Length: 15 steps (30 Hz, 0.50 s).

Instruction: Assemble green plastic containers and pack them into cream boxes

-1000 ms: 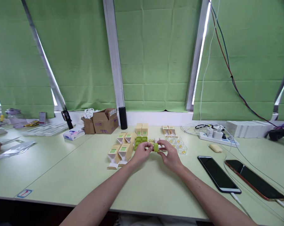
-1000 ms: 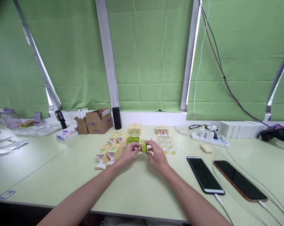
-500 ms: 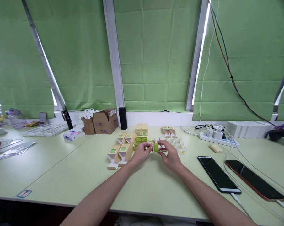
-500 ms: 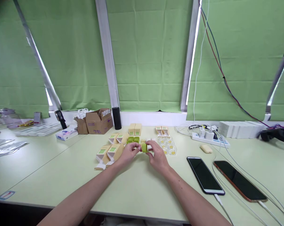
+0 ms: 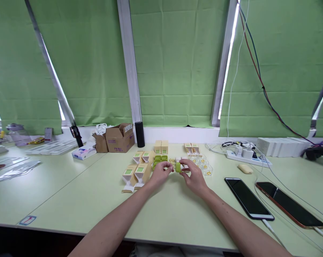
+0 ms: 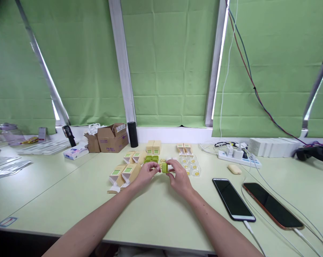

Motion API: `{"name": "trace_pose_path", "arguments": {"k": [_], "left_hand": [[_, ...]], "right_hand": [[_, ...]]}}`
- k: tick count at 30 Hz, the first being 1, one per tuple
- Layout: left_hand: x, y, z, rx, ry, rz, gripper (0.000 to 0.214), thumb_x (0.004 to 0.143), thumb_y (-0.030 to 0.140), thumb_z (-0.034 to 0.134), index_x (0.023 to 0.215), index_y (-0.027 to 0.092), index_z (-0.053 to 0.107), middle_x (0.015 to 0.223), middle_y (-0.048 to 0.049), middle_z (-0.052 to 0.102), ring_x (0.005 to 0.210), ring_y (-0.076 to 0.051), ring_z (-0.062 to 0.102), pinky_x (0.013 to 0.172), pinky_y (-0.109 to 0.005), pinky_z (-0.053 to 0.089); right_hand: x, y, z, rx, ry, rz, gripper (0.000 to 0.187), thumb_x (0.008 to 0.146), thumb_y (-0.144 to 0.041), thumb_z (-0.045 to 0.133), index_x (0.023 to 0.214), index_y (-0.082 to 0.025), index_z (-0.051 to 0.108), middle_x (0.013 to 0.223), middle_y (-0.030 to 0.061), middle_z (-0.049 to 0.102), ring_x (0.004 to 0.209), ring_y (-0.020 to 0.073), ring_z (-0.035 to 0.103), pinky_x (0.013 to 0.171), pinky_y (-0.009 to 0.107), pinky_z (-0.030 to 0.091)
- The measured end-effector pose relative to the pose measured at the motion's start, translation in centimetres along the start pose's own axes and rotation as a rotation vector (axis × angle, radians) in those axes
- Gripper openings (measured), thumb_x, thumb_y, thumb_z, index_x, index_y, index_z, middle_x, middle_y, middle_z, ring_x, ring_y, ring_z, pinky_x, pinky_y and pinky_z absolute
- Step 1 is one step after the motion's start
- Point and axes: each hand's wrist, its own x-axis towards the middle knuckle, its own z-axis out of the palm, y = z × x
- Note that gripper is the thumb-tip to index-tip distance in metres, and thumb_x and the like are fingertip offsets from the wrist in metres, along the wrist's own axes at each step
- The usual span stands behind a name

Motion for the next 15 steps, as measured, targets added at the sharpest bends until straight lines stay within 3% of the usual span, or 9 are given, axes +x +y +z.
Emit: {"name": "trace_pose_path", "arguments": {"k": [7,15], "left_hand": [[0.0,0.0,-0.3,0.049,0.03,-0.004,0.03,0.084,0.044,0.067,0.073,0.016,0.069,0.079,-0.0067,0.074,0.08,-0.022,0.067,0.083,-0.034,0.05],[0.8,-1.1,-1.1,0.071,0.208,-0.069,0.022,0.084,0.037,0.065,0.084,0.016,0.072,0.087,-0.0085,0.077,0.091,-0.025,0.071,0.091,-0.038,0.051]], "right_hand": [[0.0,0.2,-0.1,-0.038,-0.007,0.011,0.045,0.088,-0.01,0.057,0.129,-0.027,0.06,0.128,0.0087,0.065,0.109,0.0238,0.068,0.085,0.042,0.069],[-0.1,0.7,-0.4,-0.127,0.008,0.005,0.047,0.089,-0.011,0.057,0.132,-0.028,0.058,0.133,0.0098,0.062,0.114,0.0263,0.067,0.088,0.046,0.068]]}}
